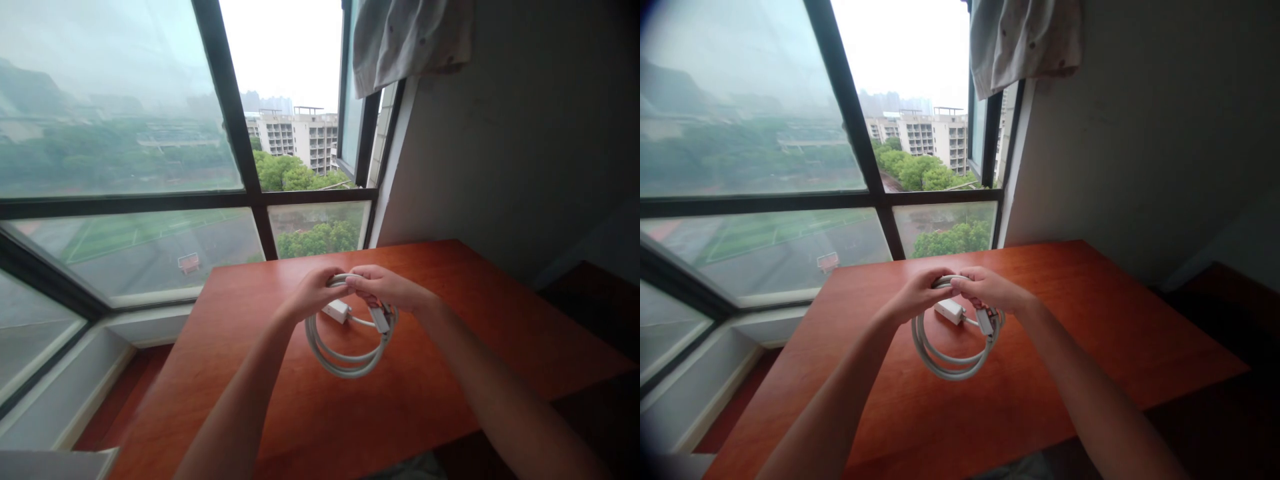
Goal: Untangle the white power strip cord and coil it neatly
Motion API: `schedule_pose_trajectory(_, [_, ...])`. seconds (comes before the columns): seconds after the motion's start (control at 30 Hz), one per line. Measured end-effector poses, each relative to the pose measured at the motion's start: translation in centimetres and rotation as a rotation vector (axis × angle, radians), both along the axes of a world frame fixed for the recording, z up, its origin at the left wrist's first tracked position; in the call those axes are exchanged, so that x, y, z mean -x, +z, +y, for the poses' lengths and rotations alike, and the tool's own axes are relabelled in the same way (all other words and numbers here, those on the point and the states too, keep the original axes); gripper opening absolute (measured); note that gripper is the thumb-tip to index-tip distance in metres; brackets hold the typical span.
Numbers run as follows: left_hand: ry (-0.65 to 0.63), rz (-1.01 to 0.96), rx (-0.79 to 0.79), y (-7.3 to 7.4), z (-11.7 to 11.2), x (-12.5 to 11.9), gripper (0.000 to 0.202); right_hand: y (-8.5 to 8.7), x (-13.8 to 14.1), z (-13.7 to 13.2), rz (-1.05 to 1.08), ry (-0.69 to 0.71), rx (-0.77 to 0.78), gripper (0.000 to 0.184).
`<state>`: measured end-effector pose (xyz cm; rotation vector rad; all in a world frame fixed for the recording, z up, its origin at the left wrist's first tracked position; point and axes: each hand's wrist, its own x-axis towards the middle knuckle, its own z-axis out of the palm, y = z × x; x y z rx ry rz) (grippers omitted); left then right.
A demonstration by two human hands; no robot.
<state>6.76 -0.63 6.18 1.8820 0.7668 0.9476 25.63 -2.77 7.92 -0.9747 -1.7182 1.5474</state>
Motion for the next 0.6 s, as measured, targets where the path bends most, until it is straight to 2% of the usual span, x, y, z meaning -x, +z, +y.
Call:
schedule_pose_trajectory(0.1, [0.028, 0.051, 0.017, -0.2, -0.1, 0.1, 0.028, -0.3, -0.5, 0.0, -0.057, -0.01, -0.088, 0.034])
schedule_pose_trajectory(0.2, [0.041, 0.06, 0.053, 0.0, -0.3, 0.2, 0.032, -0.6, -1.3, -0.1, -0.032, -0.002, -0.053, 0.037])
schedule_pose_trajectory(0.3, [0.099, 0.01, 0.1, 0.1, -0.3, 0.4, 0.033, -1.0, -2.1, -0.6, 0.047, -0.056, -0.018, 0.04])
schedule_pose_trajectory(0.43, [0.15, -0.02, 0.149, -0.6, -0.3, 0.4, 0.032, -2.2, -2.8, -1.2, 0.044, -0.121, -0.035, 0.039])
schedule_pose_trajectory(0.6, [0.162, 0.001, 0.198, -1.6, -0.3, 0.2, 0.031, -3.6, -3.4, -1.2, -0.073, -0.069, -0.048, 0.045])
